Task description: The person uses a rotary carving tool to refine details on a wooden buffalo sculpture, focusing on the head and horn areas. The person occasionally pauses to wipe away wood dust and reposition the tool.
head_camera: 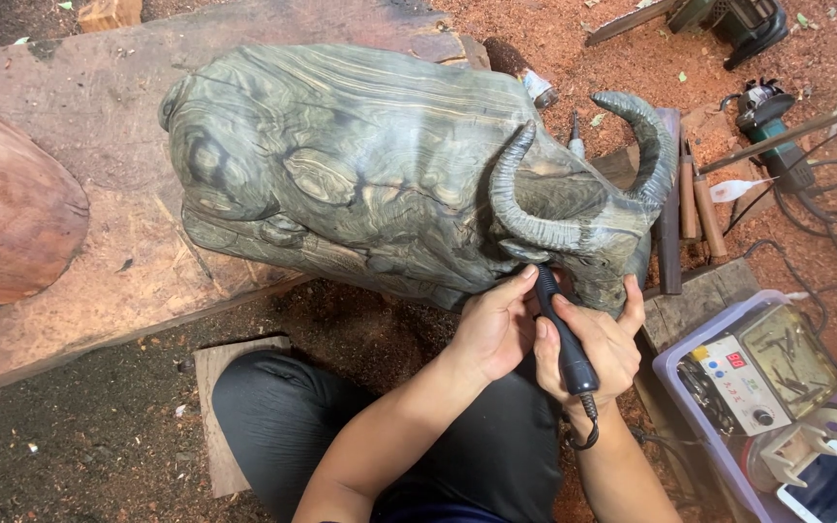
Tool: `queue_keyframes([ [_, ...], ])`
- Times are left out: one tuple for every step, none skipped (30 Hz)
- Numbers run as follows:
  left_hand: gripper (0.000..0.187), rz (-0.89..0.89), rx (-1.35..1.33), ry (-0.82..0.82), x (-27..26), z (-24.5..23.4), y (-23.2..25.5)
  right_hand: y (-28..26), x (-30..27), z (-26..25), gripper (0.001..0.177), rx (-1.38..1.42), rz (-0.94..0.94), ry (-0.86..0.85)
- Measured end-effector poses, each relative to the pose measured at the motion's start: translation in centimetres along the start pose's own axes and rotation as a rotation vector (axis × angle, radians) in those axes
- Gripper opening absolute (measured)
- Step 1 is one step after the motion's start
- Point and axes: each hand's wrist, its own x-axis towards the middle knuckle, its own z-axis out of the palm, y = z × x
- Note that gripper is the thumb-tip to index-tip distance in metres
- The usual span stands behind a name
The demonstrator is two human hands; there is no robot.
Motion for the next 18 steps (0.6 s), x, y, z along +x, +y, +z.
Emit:
queue_keyframes([
  [0.02,-0.004,-0.004,0.002,0.1,-0.2,0.0,0.0,0.0,0.0,0.015,-0.006,0.0,0.002],
  [0.019,-0.008,-0.009,0.003,0.2,-0.4,0.1,-0.1,0.0,0.0,0.015,-0.011,0.0,0.004],
  [0.019,-0.007,-0.008,0.003,0.2,-0.3,0.1,-0.1,0.0,0.1,0.015,-0.01,-0.001,0.004],
  [0.019,-0.01,-0.01,0.006,0.2,-0.3,0.1,-0.1,0.0,0.1,0.015,-0.015,-0.002,0.006],
  [0.019,-0.014,-0.012,0.008,0.2,-0.3,0.1,-0.2,0.0,0.1,0.015,-0.02,-0.002,0.008],
  [0.019,-0.013,-0.011,0.007,0.1,0.0,0.2,-0.3,0.1,0.2,0.015,-0.02,-0.004,0.009],
  [0.018,-0.015,-0.015,0.014,-0.1,0.2,0.2,-0.5,0.2,0.2,0.015,-0.02,-0.006,0.013],
  [0.018,-0.017,-0.021,0.02,-0.3,0.5,0.3,-0.6,0.3,0.2,0.016,-0.019,-0.009,0.016],
  [0.018,-0.015,-0.021,0.018,-0.8,1.0,0.3,-0.7,0.2,0.1,0.016,-0.018,-0.011,0.016],
  [0.016,-0.002,-0.02,0.018,-1.2,1.5,0.4,-0.8,0.1,0.0,0.016,-0.018,-0.007,0.018],
  [0.015,0.011,-0.018,0.017,-1.7,2.0,0.5,-0.9,0.0,-0.2,0.017,-0.018,-0.004,0.02],
  [0.015,0.016,-0.017,0.014,-2.6,2.4,0.3,-0.8,-0.8,-0.7,0.017,-0.015,-0.008,0.022],
  [0.015,0.061,0.038,0.012,-3.4,2.8,0.0,-0.8,-1.5,-1.2,0.022,-0.008,0.01,0.016],
  [0.018,0.107,0.093,0.01,-4.2,3.2,-0.2,-0.6,-2.2,-1.7,0.027,-0.001,0.027,0.009],
  [0.018,0.112,0.094,0.007,-4.8,3.5,0.0,-1.2,-1.9,-2.1,0.027,0.002,0.022,0.011],
  [0.021,0.101,0.103,-0.009,-5.6,3.7,0.1,-1.8,-1.8,-2.6,0.039,0.043,0.094,-0.022],
  [0.026,0.089,0.113,-0.024,-6.3,3.8,0.2,-2.3,-1.7,-3.0,0.053,0.085,0.165,-0.056],
  [0.026,0.084,0.116,-0.022,-6.4,4.0,0.3,-1.8,-2.0,-3.1,0.053,0.083,0.169,-0.052],
])
